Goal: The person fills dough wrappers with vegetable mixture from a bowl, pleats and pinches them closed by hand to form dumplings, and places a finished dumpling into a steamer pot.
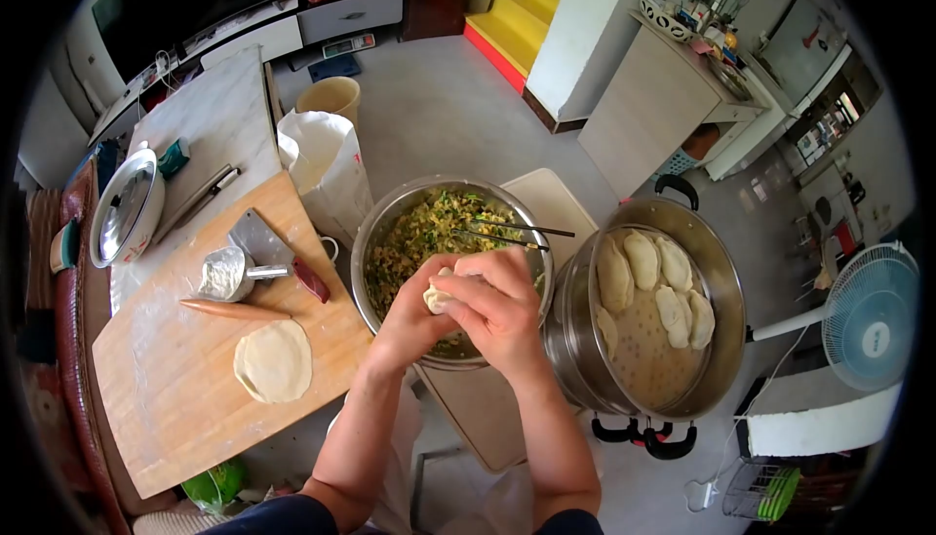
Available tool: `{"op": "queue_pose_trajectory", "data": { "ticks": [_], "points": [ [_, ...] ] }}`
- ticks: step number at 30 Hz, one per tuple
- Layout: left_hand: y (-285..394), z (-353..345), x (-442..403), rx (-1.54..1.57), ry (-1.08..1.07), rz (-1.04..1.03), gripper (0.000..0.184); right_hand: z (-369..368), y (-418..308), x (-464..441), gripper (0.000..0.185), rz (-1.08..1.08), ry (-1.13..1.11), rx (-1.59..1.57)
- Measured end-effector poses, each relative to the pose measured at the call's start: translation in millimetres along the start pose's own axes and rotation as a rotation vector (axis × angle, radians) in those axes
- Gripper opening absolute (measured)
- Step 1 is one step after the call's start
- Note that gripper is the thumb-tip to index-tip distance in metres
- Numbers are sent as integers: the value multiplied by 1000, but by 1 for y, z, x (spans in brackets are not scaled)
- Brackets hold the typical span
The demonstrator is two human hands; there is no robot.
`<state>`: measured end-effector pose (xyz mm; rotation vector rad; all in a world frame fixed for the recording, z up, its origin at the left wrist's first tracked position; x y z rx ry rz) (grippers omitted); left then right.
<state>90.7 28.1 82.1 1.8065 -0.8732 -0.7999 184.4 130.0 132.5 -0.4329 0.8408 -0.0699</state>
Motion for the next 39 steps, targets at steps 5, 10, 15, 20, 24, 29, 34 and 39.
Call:
{"op": "queue_pose_trajectory", "data": {
  "ticks": [5,10,15,20,24,29,34,39],
  "points": [
    [7,4,0,-87,-1,-19,47,-2,-1,-7,34,69,-22,46],
    [10,4,0,-85,3,-5,47,-5,1,-4,28,123,23,66],
    [8,0,0,-48,23,-86,45,-4,3,0,32,156,30,112],
    [3,2,-1,142,39,-100,50,13,-4,-6,45,69,65,72],
    [-3,9,-3,473,-5,-97,60,23,6,5,43,-26,95,93],
    [-9,8,-3,959,-65,-82,61,21,6,17,34,-144,107,39],
    [-13,5,-4,1047,-55,-60,58,8,6,13,29,-127,141,43],
    [-14,-3,-4,1055,-32,-57,57,-6,13,17,22,-71,211,122]
  ]
}}
Point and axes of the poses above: each hand's wrist, its own x-axis away from the middle knuckle, its own z-axis out of the back of the hand, y = z × x, the point moved 1 cm from there along -x, towards the middle knuckle, and after that the axes turned 11 degrees about x, right-handed, at the moved point
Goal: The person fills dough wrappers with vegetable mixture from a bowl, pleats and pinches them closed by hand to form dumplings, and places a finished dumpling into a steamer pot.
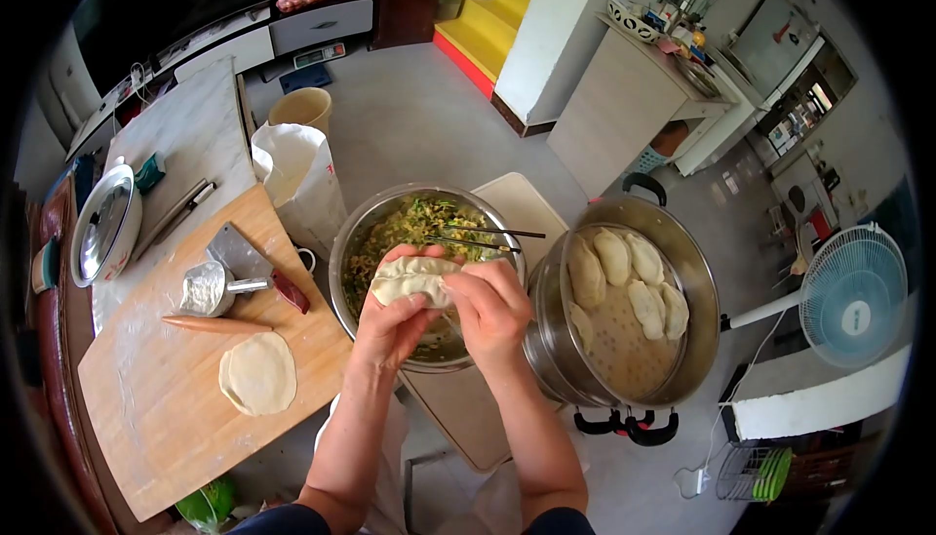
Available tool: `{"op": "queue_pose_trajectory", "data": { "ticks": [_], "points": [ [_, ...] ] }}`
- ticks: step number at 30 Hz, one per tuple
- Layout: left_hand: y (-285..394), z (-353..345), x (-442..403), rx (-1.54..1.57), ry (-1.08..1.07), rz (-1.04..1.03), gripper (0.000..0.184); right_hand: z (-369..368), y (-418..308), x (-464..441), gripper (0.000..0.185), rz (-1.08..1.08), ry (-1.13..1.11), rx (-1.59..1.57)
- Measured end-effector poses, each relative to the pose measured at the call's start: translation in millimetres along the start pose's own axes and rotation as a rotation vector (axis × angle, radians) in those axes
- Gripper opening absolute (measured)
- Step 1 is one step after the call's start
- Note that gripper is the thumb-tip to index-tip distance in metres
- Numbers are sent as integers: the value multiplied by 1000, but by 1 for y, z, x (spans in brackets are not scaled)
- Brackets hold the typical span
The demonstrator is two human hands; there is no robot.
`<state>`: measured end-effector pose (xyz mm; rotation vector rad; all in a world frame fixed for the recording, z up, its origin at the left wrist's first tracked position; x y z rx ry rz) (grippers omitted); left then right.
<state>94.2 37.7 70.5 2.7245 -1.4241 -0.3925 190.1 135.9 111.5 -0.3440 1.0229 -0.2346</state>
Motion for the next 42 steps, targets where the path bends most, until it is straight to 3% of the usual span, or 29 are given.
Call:
{"op": "queue_pose_trajectory", "data": {
  "ticks": [4,7,11,20,26,34,40,42],
  "points": [
    [-3,9,0,86,61,21,55,7,0,-4,26,-144,-78,-93],
    [-2,7,0,191,100,30,53,14,-2,-3,24,-390,31,-400],
    [-3,6,0,253,101,28,52,21,-5,-2,24,-262,-110,-129],
    [-10,8,-1,208,75,38,53,9,4,-1,22,1,-13,29],
    [-8,10,1,143,70,38,56,19,-7,-7,30,-214,-71,-101],
    [-12,5,1,56,51,31,61,5,2,-2,25,25,-23,66],
    [-9,2,0,-57,30,15,60,13,-15,-14,29,-30,-29,36],
    [-10,3,0,-104,11,11,60,8,-7,-9,31,60,-41,29]
  ]
}}
Point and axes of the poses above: each hand's wrist, its own x-axis away from the middle knuckle, its own z-axis out of the back of the hand, y = z × x, the point moved 1 cm from there along -x, towards the middle knuckle, and after that the axes turned 11 degrees about x, right-handed, at the moved point
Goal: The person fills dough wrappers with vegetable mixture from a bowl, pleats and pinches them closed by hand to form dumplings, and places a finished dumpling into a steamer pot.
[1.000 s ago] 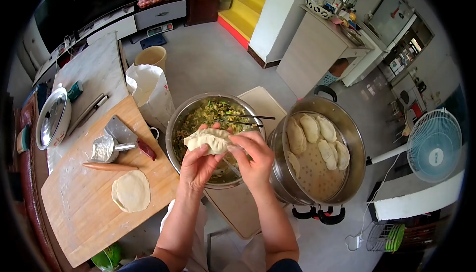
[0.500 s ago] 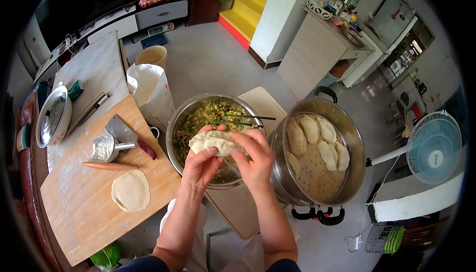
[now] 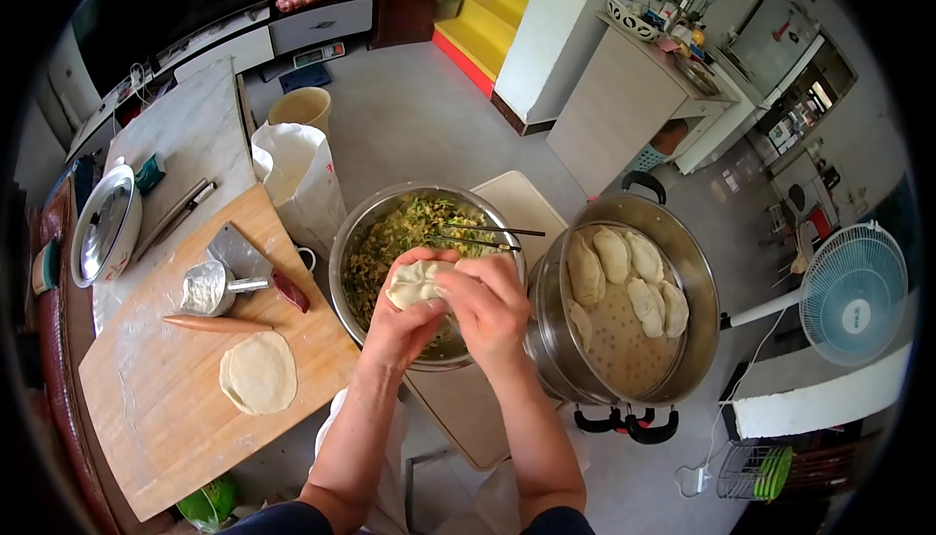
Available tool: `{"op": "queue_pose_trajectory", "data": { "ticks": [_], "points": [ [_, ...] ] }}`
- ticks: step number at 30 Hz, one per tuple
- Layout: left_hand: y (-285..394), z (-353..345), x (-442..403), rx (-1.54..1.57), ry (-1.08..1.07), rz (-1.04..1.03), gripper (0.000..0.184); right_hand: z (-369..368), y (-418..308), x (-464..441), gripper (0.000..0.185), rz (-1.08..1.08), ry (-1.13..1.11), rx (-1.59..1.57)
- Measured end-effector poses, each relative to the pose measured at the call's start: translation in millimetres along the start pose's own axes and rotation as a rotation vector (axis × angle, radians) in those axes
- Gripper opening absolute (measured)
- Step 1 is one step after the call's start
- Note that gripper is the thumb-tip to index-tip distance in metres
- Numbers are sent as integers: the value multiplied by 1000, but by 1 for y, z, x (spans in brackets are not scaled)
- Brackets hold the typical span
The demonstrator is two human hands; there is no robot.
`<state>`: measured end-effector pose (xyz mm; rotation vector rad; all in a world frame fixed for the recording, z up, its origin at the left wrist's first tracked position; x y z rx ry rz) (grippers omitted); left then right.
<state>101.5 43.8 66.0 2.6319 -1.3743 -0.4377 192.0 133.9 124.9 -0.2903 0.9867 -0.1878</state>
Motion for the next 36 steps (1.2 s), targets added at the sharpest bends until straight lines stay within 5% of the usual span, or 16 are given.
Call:
{"op": "queue_pose_trajectory", "data": {
  "ticks": [29,36],
  "points": [
    [-1,-11,3,-553,39,23,55,5,-5,-2,30,-54,-53,-74],
    [-1,-10,2,-662,6,11,55,-2,6,4,32,97,-97,-79]
  ]
}}
Point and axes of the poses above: each hand's wrist, its own x-axis away from the middle knuckle, its own z-axis out of the back of the hand, y = z × x, the point moved 1 cm from there along -x, towards the middle knuckle, and after that the axes turned 11 degrees about x, right-handed, at the moved point
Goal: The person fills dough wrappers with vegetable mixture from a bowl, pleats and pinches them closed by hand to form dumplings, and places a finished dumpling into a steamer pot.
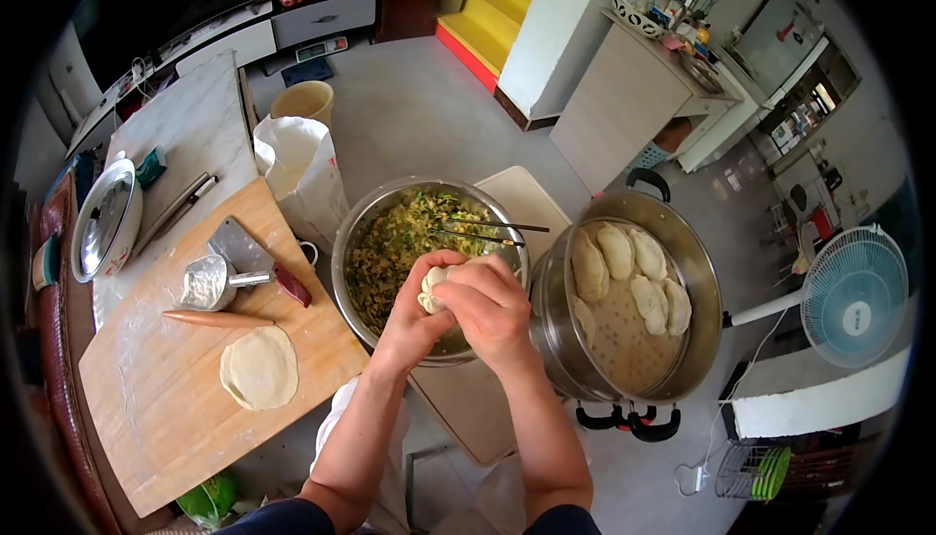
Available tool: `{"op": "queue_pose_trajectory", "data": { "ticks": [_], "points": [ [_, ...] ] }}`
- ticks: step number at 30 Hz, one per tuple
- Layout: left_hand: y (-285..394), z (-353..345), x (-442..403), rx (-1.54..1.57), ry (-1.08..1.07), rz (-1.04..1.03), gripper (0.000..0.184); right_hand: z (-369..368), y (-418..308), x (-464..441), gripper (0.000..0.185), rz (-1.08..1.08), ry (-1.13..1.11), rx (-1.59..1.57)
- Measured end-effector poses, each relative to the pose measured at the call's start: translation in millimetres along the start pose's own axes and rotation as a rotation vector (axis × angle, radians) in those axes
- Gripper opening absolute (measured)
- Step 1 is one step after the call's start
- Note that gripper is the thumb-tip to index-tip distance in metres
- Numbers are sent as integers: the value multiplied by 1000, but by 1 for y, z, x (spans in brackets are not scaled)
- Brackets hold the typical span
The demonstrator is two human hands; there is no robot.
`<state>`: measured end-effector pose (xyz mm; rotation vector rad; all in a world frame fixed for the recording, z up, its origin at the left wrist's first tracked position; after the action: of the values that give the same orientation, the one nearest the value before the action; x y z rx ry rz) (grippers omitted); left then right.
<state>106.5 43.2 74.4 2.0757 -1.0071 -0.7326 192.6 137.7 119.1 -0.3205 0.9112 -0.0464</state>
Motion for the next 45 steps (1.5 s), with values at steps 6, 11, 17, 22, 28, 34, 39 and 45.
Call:
{"op": "queue_pose_trajectory", "data": {
  "ticks": [6,11,17,22,28,34,39,45],
  "points": [
    [-12,7,1,545,-3,207,65,10,8,-3,52,-253,-166,-221],
    [-4,11,1,782,-77,346,79,12,32,14,84,-753,-412,-700],
    [12,4,5,-252,-108,186,83,0,47,39,95,-860,-523,-983],
    [39,-7,10,-872,-59,132,95,-8,27,45,93,-983,-458,-1349],
    [64,6,8,-760,120,-137,72,-13,24,49,82,-1036,-313,-1606],
    [30,7,-2,-592,-165,-353,41,-18,24,48,55,-1011,-222,-1557],
    [20,13,-4,157,183,-205,48,56,16,12,51,-1011,-263,-1270],
    [-14,56,-8,135,329,-74,39,185,56,9,51,-1220,-242,-408]
  ]
}}
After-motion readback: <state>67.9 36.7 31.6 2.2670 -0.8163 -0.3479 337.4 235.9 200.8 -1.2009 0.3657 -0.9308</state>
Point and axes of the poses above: each hand's wrist, its own x-axis away from the middle knuckle, its own z-axis out of the back of the hand, y = z × x, the point moved 1 cm from there along -x, towards the middle knuckle, and after that the axes turned 11 degrees about x, right-handed, at the moved point
